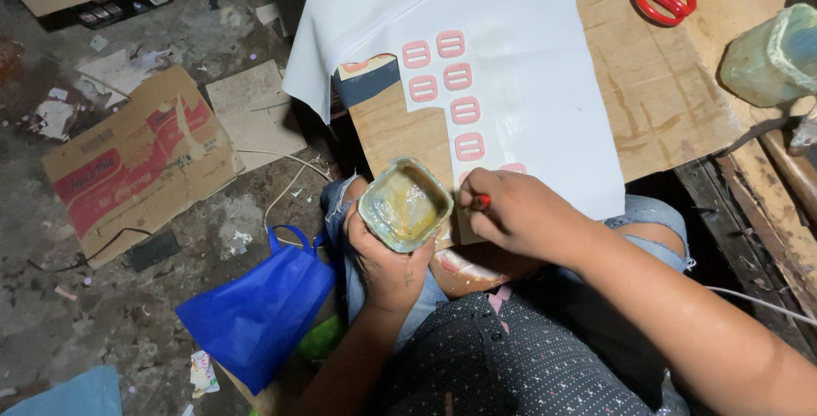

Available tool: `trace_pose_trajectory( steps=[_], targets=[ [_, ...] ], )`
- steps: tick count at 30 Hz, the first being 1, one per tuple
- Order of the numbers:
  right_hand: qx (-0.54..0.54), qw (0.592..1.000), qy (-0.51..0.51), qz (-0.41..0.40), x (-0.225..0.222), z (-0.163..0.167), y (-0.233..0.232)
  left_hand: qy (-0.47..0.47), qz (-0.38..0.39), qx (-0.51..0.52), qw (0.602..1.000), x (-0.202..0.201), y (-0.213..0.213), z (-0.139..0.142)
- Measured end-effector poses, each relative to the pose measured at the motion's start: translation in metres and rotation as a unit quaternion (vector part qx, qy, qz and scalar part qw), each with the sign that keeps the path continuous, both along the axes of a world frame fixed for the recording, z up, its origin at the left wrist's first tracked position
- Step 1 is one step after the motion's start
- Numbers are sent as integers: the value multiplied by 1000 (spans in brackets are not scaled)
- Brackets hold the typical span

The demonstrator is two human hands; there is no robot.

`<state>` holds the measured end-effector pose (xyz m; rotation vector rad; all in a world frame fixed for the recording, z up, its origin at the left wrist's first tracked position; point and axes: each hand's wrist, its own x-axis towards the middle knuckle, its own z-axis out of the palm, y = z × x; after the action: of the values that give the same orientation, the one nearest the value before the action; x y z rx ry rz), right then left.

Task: The person places white plastic buckles onto a sheet of pink adhesive labels, then uses a brush to apply glue from a small container onto the labels and buckles. The person continues applying glue to multiple labels in sequence.

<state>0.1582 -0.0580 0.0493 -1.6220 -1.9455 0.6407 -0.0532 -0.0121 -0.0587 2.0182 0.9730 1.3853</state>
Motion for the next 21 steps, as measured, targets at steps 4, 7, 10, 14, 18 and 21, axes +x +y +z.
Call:
trace_pose_trajectory(
  steps=[4,7,10,14,18,21],
  targets=[
    [-78,969,137,-191,19,-4,-13,7,5,8,1000,-1,1,-1],
    [68,966,165,-187,32,-8,-20,9,6,9,1000,-2,0,-2],
    [78,969,124,-201,34,-13,-23,6,1,5,1000,-2,1,-4],
    [73,976,107,-173,27,-18,-29,9,3,0,1000,-3,0,-6],
    [103,979,43,-169,21,-20,-38,14,12,-11,1000,-2,-1,-8],
    [105,974,44,-194,13,-21,-43,16,9,-13,1000,-3,-1,-9]
  ],
)
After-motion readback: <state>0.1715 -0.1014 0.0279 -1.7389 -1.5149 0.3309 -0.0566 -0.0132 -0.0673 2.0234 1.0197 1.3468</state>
